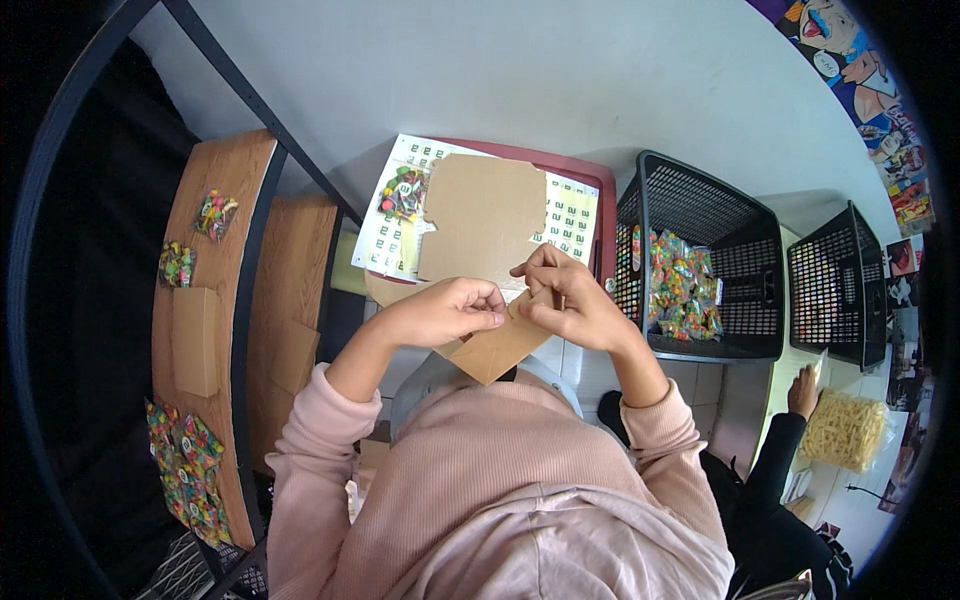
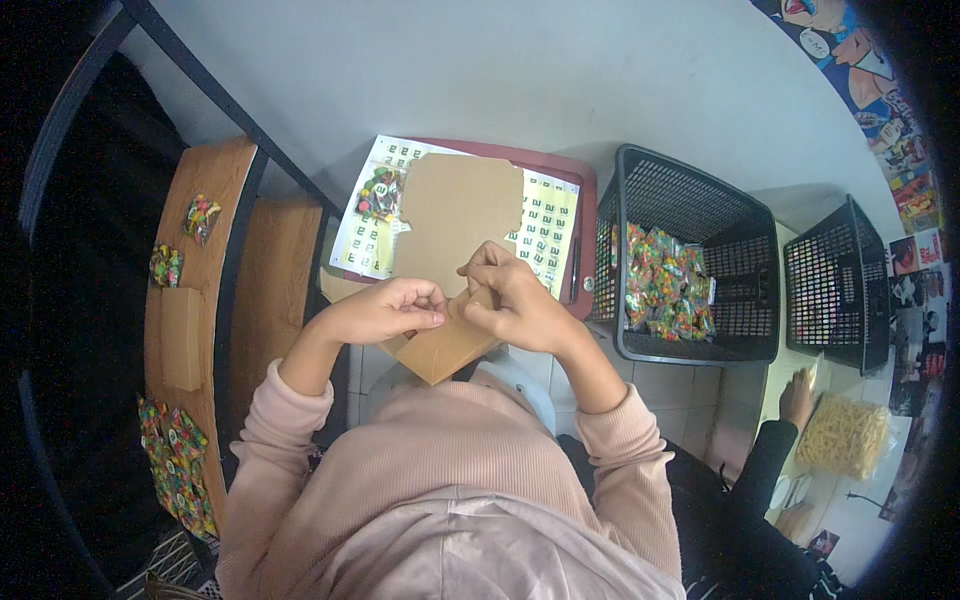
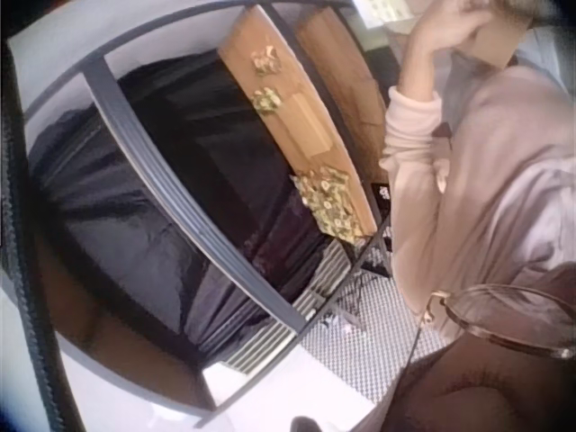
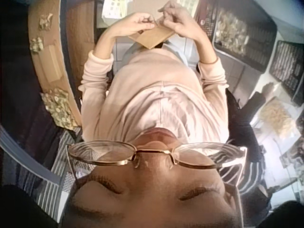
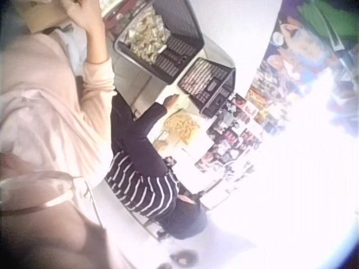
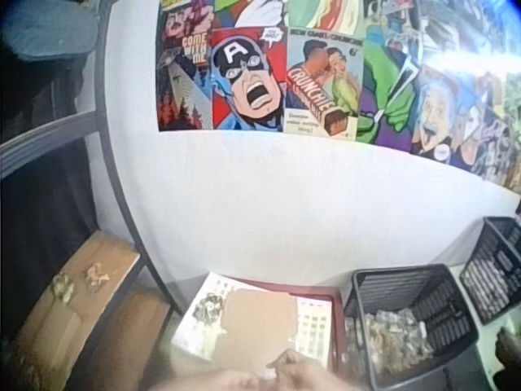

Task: The person folds a flat piece of cardboard into a small rectangular box. They then place a small bag of colorful candies into the box and close the lid. Finally, they place the completed box onto a wooden shelf.

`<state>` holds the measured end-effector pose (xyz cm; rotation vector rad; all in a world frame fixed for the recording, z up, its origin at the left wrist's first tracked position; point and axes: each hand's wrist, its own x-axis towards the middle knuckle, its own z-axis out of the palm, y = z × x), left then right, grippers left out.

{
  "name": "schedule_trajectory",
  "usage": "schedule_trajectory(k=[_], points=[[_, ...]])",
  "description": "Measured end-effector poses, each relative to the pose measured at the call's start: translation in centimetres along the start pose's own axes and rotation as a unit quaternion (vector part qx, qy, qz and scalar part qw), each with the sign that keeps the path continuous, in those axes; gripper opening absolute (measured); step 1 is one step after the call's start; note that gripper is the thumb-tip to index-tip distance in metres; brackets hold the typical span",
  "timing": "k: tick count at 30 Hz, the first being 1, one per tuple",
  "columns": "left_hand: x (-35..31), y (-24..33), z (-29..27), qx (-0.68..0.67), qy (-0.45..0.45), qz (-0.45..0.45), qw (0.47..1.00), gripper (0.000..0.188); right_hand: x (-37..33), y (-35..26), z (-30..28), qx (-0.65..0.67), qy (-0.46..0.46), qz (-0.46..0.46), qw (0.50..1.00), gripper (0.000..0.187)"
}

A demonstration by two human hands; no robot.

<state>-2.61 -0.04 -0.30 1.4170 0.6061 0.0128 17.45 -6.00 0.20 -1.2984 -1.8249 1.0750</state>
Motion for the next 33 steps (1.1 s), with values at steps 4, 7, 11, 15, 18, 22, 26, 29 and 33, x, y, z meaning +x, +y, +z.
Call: schedule_trajectory(k=[4, 7, 11, 15, 18, 22, 26, 29, 33], points=[[-0.4, -0.4, 0.9, 0.024, 0.053, 0.016, 0.998, 0.019, 0.1, -0.1, -0.1, -0.053, -0.042, 0.065, 0.996, 0.024], [-0.7, -0.3, 0.8, 0.047, 0.085, 0.005, 0.995, 0.020, 0.8, -1.2, -0.4, -0.020, -0.018, 0.126, 0.992, 0.028], [-0.9, -0.3, 0.6, 0.028, 0.112, 0.001, 0.993, 0.020, 0.8, -0.3, -0.6, 0.075, 0.048, 0.073, 0.993, 0.028], [-0.8, -1.3, 0.1, -0.046, 0.088, -0.032, 0.995, 0.019, 0.6, -0.5, 0.2, -0.013, 0.146, 0.029, 0.989, 0.022], [-1.0, -1.8, 0.6, -0.103, 0.084, -0.047, 0.990, 0.016, 0.4, -2.0, 0.4, -0.092, 0.171, 0.012, 0.981, 0.022], [-1.0, -1.9, 1.8, -0.075, 0.071, -0.075, 0.992, 0.016, 0.3, -1.6, 0.4, 0.000, -0.003, 0.099, 0.995, 0.024], [-0.8, -2.2, 2.0, -0.061, 0.053, -0.065, 0.995, 0.015, 0.8, -1.9, -0.3, -0.016, -0.176, 0.105, 0.979, 0.019], [-0.6, -2.2, 2.0, -0.084, 0.047, -0.067, 0.993, 0.016, 1.0, -1.6, -1.0, 0.000, -0.202, 0.072, 0.977, 0.020], [-0.6, -2.7, 2.2, -0.064, 0.053, -0.055, 0.995, 0.017, 1.4, -0.9, -1.1, -0.007, -0.178, 0.132, 0.975, 0.019]])
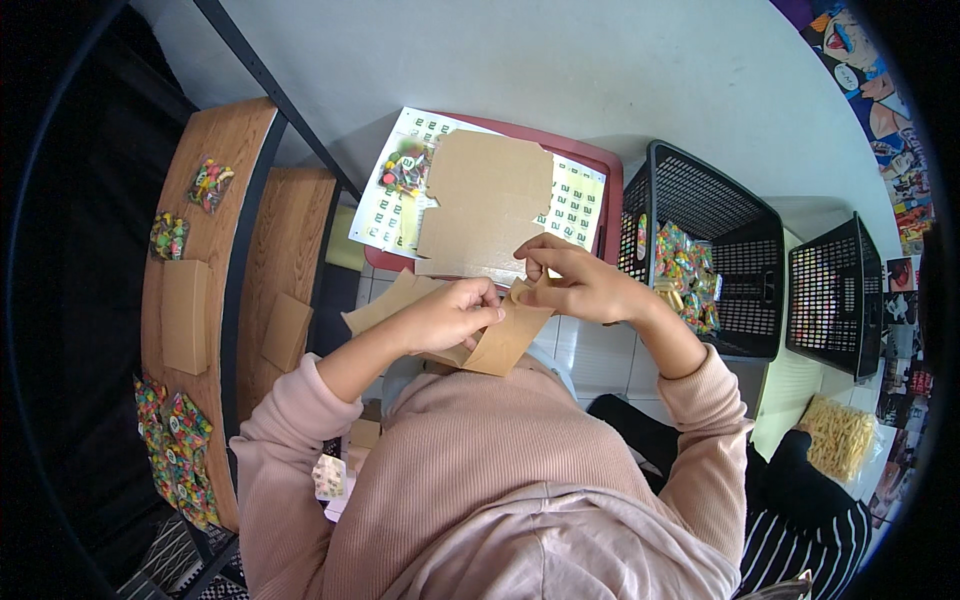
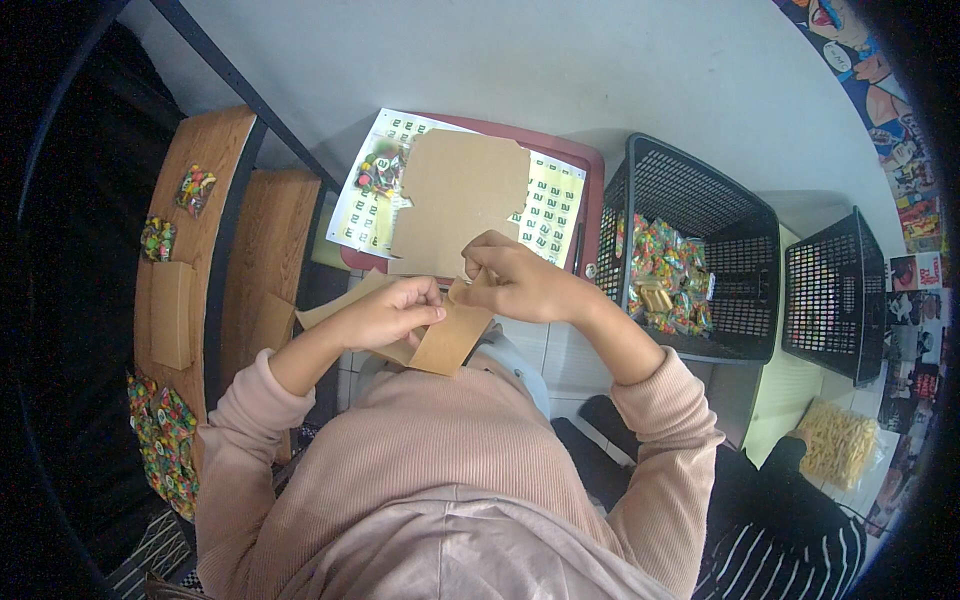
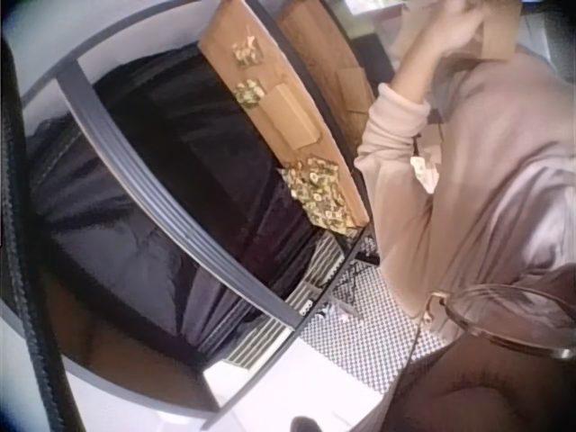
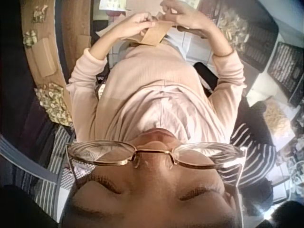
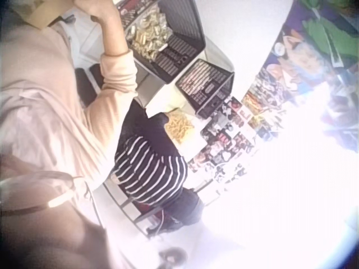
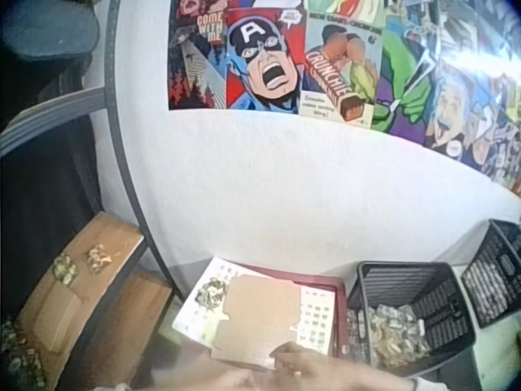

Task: The person folds a flat piece of cardboard into a small rectangular box. They then place a small bag of colorful candies into the box and close the lid. Finally, they place the completed box onto a wooden shelf.

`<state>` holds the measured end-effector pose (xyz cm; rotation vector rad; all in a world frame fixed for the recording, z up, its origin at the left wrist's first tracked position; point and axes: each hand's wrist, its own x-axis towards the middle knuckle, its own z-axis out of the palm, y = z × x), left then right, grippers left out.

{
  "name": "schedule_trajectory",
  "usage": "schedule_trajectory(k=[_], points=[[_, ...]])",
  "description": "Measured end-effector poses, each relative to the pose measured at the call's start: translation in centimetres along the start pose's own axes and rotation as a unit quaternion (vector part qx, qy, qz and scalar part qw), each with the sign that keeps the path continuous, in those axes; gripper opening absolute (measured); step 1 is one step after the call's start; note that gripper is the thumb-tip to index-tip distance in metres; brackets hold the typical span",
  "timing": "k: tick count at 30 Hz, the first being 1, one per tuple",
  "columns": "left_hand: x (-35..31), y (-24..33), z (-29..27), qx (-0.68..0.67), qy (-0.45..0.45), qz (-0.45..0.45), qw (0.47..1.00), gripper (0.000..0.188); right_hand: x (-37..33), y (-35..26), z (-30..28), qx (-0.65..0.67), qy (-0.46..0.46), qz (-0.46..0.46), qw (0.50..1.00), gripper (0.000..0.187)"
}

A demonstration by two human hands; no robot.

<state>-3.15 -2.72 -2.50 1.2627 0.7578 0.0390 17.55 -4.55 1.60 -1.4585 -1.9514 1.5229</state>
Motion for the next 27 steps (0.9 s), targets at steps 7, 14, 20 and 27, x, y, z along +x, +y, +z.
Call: schedule_trajectory(k=[7, 14, 20, 27], points=[[0.3, -0.1, 0.2, -0.025, -0.017, 0.019, 0.999, 0.020, 1.1, 0.1, -0.2, -0.072, -0.010, -0.077, 0.994, 0.021], [0.6, -1.4, 0.5, -0.068, -0.019, 0.008, 0.997, 0.022, 1.9, 0.0, -1.1, -0.097, -0.042, -0.026, 0.994, 0.020], [0.3, -1.0, 0.8, -0.056, 0.067, 0.012, 0.996, 0.024, 0.6, -1.3, -0.1, -0.178, -0.017, -0.084, 0.980, 0.014], [1.3, -2.5, 1.3, 0.022, 0.103, 0.112, 0.988, 0.024, 1.2, -1.0, 0.3, -0.166, -0.127, -0.102, 0.973, 0.019]])
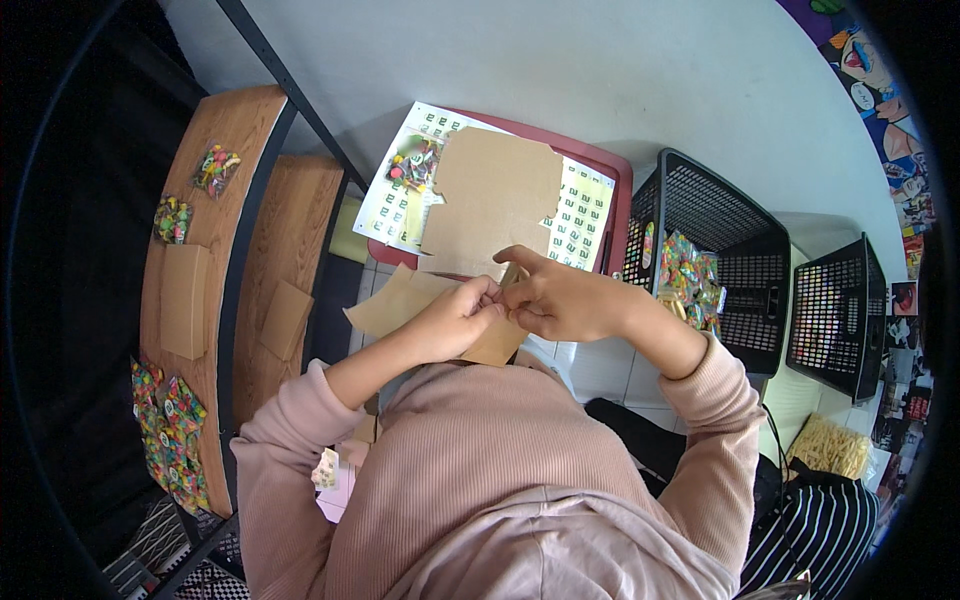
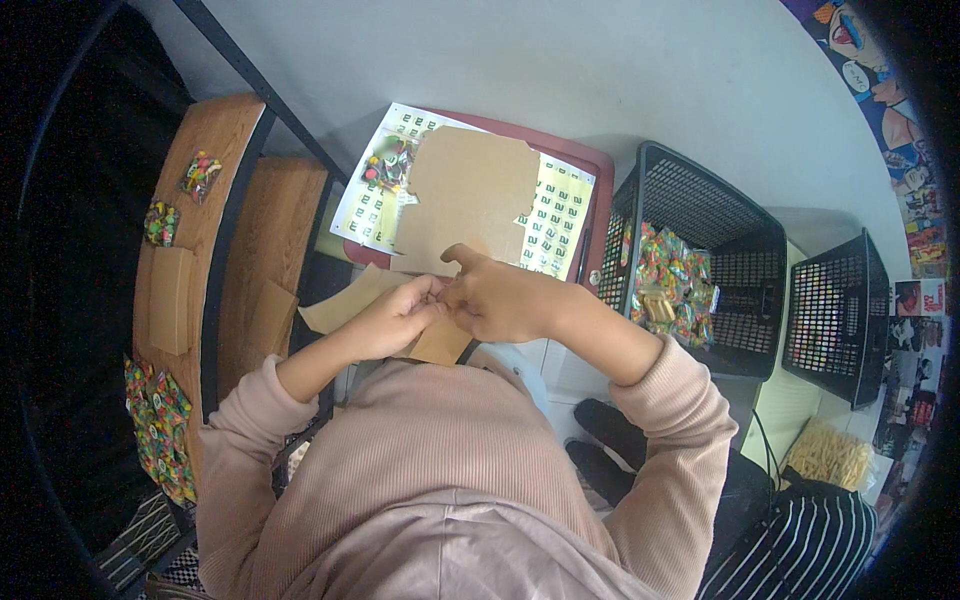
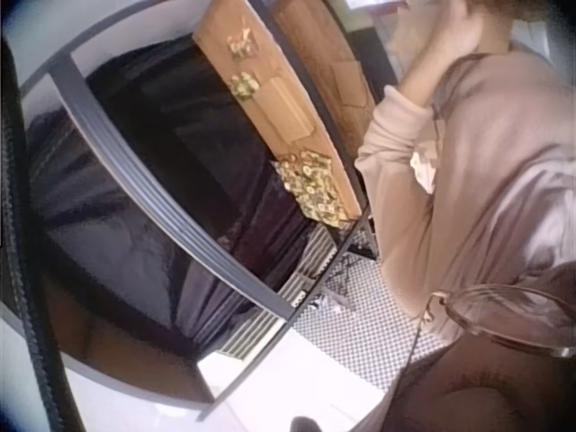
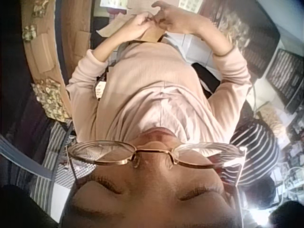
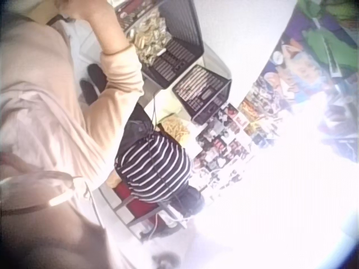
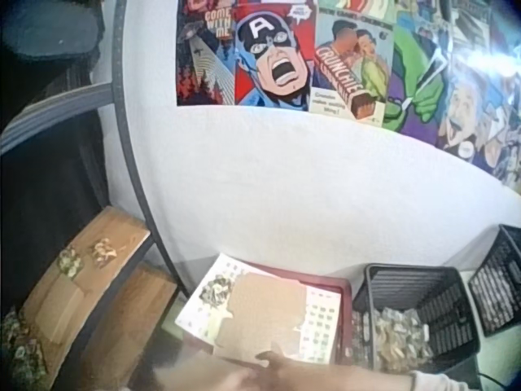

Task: The person folds a flat piece of cardboard into a small rectangular box. They then place a small bag of colorful candies into the box and close the lid. Finally, they place the completed box onto a wooden shelf.

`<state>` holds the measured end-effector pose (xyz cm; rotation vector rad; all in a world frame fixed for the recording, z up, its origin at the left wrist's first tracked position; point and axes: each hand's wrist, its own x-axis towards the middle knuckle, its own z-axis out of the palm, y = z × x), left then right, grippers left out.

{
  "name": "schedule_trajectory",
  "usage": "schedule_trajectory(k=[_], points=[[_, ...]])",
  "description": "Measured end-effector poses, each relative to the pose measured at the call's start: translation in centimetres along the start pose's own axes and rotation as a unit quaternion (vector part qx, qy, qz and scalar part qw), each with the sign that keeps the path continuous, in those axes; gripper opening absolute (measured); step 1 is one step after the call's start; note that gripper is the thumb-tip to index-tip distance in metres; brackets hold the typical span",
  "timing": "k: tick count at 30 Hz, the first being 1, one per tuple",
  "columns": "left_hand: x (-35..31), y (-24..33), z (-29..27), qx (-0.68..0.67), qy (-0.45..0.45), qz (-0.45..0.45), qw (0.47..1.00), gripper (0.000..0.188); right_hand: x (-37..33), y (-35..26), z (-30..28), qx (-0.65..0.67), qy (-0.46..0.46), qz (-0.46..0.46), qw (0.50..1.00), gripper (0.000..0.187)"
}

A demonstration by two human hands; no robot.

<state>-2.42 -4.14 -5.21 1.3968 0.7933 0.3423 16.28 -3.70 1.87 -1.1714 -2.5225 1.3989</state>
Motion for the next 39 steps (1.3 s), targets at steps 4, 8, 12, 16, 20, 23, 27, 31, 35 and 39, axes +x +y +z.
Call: schedule_trajectory(k=[4, 8, 12, 16, 20, 23, 27, 31, 35, 39], points=[[-0.1, -0.6, 0.0, -0.005, 0.013, -0.003, 1.000, 0.023, 0.3, -0.8, -0.3, -0.062, 0.037, -0.028, 0.997, 0.012], [-0.2, 1.3, -0.1, -0.067, -0.001, -0.070, 0.995, 0.021, 0.5, 1.0, 0.3, -0.038, 0.142, -0.042, 0.988, 0.014], [-0.4, 0.8, -0.1, -0.066, -0.008, -0.046, 0.997, 0.015, 0.3, 0.8, 0.9, -0.024, 0.176, -0.008, 0.984, 0.020], [0.0, 0.5, -0.3, -0.077, -0.005, -0.050, 0.996, 0.015, 0.4, 1.3, 1.6, 0.013, 0.191, 0.030, 0.981, 0.020], [0.0, -0.4, 0.0, -0.040, 0.009, -0.036, 0.998, 0.017, 0.6, 1.7, 0.9, 0.062, 0.132, 0.012, 0.989, 0.015], [0.4, -1.0, -0.1, -0.052, 0.011, -0.047, 0.998, 0.019, 0.8, 1.6, 0.1, 0.087, 0.117, 0.028, 0.989, 0.014], [0.3, -0.1, 0.0, -0.139, 0.018, -0.102, 0.985, 0.022, 1.0, 1.9, -0.1, 0.082, 0.110, 0.091, 0.986, 0.014], [0.2, 0.7, 0.1, -0.168, -0.002, -0.140, 0.976, 0.021, 1.3, 1.3, -0.8, 0.058, 0.094, 0.075, 0.991, 0.015], [0.4, -0.1, -0.3, -0.139, -0.006, -0.136, 0.981, 0.023, 2.0, 2.6, -0.6, 0.055, 0.082, 0.004, 0.995, 0.016], [0.2, 0.3, -0.3, -0.146, -0.002, -0.162, 0.976, 0.026, 2.5, 2.5, -1.0, 0.036, 0.051, -0.021, 0.998, 0.017]])
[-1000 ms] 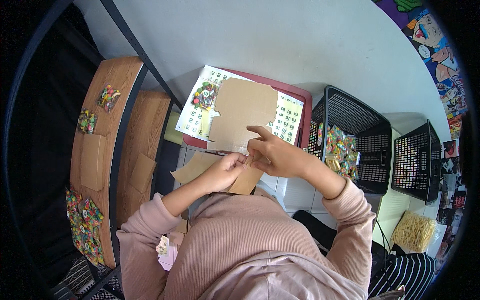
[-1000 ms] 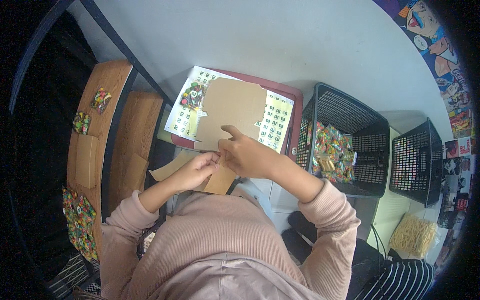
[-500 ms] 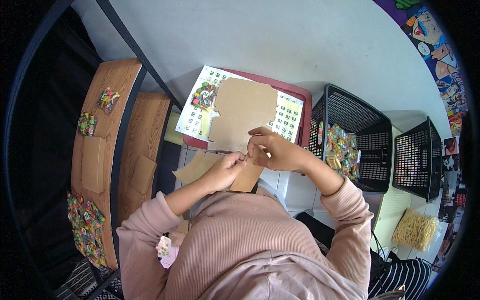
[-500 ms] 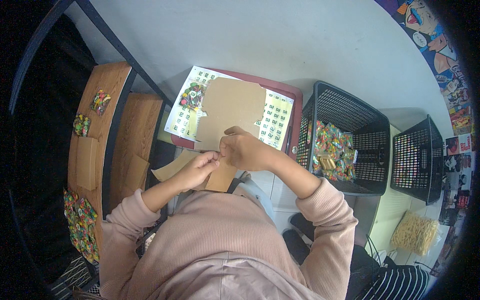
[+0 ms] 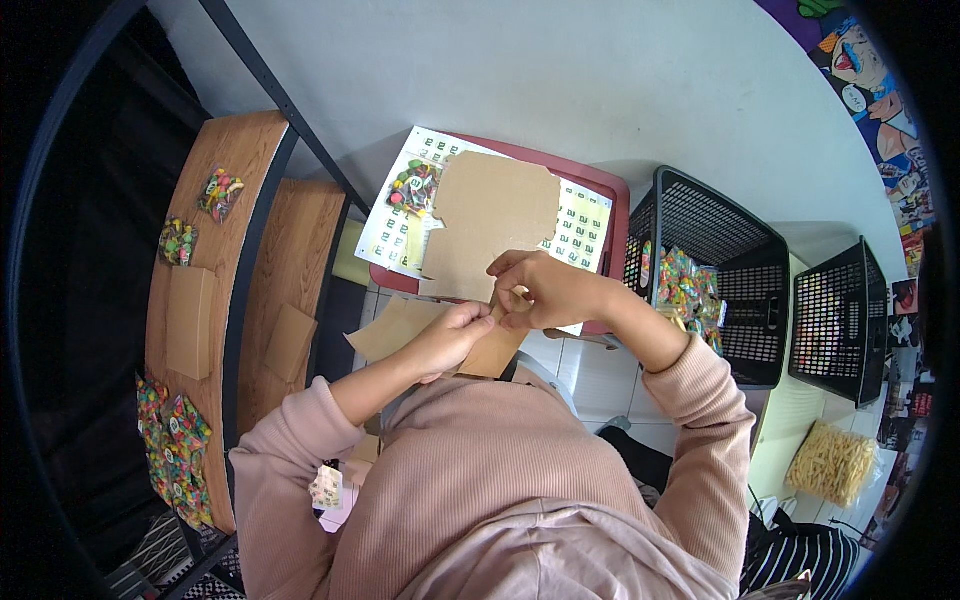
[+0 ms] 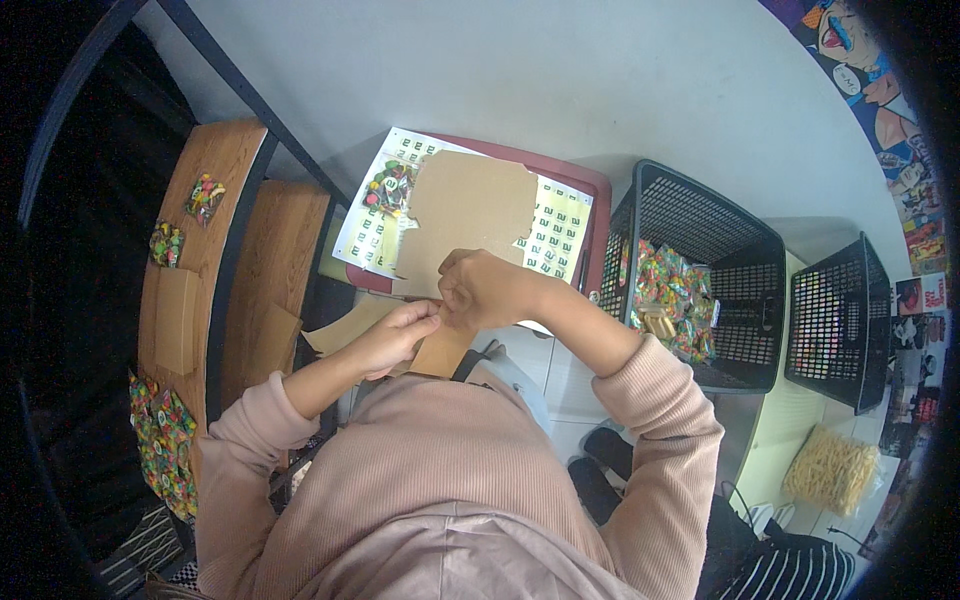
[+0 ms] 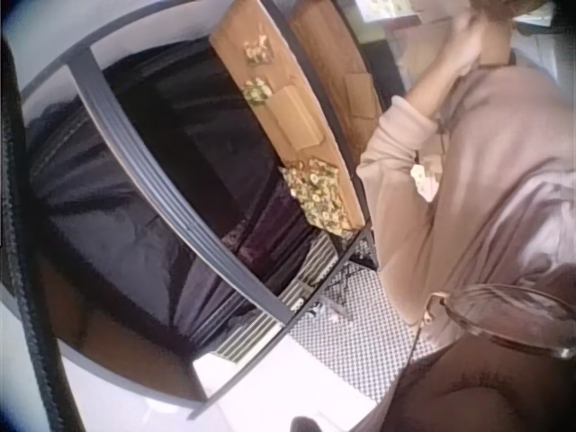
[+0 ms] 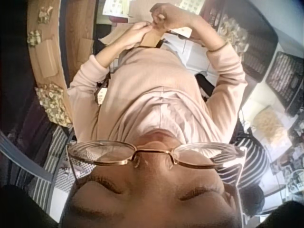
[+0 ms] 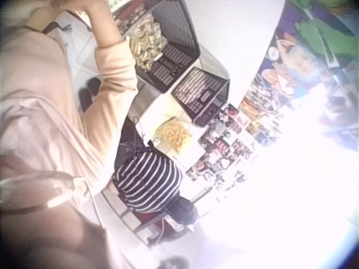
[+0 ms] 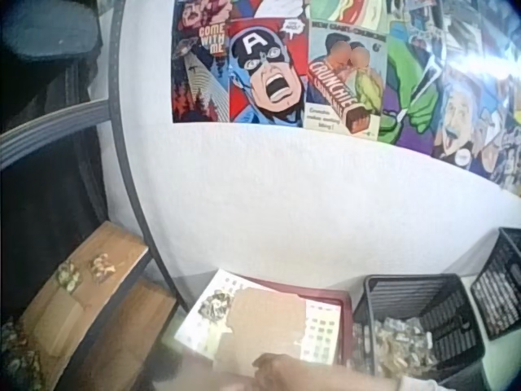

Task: The person folds a flat piece of cardboard into a small rectangular box. They then place a small bag of colorful candies into the box and close the lid. Finally, they place the completed box onto a wooden shelf.

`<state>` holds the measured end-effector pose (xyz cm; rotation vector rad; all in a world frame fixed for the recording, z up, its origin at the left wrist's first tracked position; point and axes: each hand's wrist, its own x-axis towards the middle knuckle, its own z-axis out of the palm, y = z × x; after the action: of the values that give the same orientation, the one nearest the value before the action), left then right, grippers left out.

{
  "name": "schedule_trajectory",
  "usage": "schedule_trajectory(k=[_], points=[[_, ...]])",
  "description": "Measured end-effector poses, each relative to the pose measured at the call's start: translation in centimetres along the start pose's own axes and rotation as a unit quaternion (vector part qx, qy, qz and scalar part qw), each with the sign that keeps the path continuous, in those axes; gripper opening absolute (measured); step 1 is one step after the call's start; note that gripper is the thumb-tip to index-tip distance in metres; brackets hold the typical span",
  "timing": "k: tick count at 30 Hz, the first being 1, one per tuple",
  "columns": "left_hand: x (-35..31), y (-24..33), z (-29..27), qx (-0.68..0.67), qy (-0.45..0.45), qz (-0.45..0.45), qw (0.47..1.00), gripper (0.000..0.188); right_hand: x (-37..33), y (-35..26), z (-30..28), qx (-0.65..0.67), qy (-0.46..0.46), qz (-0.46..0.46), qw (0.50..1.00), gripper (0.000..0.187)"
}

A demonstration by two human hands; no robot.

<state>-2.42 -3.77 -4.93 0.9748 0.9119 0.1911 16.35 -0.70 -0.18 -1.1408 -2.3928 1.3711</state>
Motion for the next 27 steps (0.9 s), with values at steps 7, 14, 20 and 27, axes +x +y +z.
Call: schedule_trajectory(k=[7, 14, 20, 27], points=[[-0.1, 0.2, -0.3, 0.024, 0.012, 0.000, 1.000, 0.026, 0.5, -0.3, -0.4, -0.022, -0.013, 0.010, 1.000, 0.017], [0.2, -1.2, -0.4, -0.061, 0.061, 0.041, 0.995, 0.023, 0.0, -0.1, 0.5, 0.019, 0.070, 0.023, 0.997, 0.047], [-0.3, -0.1, -0.2, -0.172, 0.080, 0.017, 0.982, 0.020, -0.8, 0.5, 5.0, 0.074, 0.272, 0.027, 0.959, 0.044], [0.0, -1.2, -0.8, -0.167, 0.060, 0.030, 0.984, 0.019, 0.0, 1.3, 8.4, 0.164, 0.349, 0.044, 0.922, 0.036]])
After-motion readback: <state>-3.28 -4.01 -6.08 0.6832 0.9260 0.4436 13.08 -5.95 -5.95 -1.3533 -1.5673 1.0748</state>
